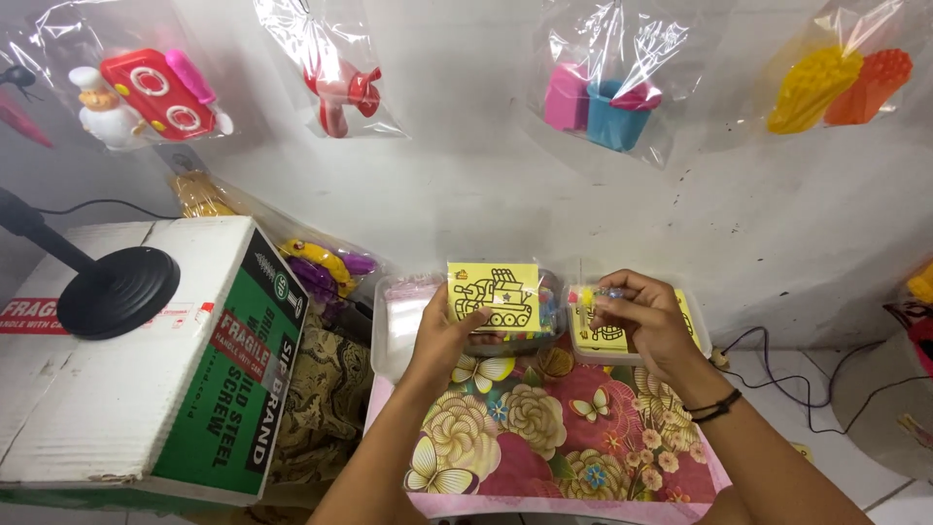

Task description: The person is packaging small illustrated cards and colorful beads into individual plastic bags.

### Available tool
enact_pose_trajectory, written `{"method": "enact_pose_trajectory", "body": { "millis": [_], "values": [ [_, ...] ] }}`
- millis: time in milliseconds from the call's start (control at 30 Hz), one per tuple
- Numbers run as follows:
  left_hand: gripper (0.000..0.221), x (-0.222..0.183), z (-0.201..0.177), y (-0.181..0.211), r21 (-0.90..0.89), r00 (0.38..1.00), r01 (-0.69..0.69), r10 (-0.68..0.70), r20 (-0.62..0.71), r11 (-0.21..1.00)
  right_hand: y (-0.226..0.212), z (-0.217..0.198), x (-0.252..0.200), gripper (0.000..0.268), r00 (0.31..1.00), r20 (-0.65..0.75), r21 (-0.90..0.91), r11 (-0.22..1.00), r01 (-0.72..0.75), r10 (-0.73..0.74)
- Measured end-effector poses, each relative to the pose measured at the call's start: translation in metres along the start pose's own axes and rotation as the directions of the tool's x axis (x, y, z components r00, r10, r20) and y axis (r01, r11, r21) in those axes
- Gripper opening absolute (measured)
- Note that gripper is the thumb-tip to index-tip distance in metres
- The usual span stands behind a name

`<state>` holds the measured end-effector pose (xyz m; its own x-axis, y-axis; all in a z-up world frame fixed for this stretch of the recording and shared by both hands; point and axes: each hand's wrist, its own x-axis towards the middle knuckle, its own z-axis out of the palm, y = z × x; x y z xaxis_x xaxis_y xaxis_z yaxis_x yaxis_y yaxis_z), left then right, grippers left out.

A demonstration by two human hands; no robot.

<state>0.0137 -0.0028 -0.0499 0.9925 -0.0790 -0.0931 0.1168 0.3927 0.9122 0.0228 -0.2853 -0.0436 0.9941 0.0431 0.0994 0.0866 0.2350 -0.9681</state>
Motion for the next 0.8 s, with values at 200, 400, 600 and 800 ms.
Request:
{"method": "enact_pose_trajectory", "body": {
  "millis": [200, 400, 600, 800],
  "values": [
    [0.047, -0.001, -0.001, 0.001, -0.019, 0.998, 0.035, -0.036, -0.048, 0.999, -0.01, -0.004, 0.004, 0.023, 1.0, 0.008, -0.008, 1.0, 0.026, -0.026],
    [0.047, -0.004, 0.0, 0.004, -0.016, 1.0, 0.027, -0.027, -0.001, 1.0, -0.02, 0.022, -0.004, 0.021, 0.998, -0.002, -0.079, 0.995, -0.062, 0.062],
    [0.047, -0.018, 0.022, -0.001, -0.009, 0.998, 0.035, -0.035, 0.05, 0.999, -0.018, 0.032, -0.002, 0.034, 0.998, 0.004, -0.125, 0.99, -0.06, 0.061],
    [0.043, -0.02, 0.029, -0.004, 0.017, 0.995, 0.021, -0.022, 0.094, 1.0, -0.004, 0.021, 0.005, 0.035, 0.998, -0.016, -0.186, 0.981, -0.055, 0.053]
  ]
}}
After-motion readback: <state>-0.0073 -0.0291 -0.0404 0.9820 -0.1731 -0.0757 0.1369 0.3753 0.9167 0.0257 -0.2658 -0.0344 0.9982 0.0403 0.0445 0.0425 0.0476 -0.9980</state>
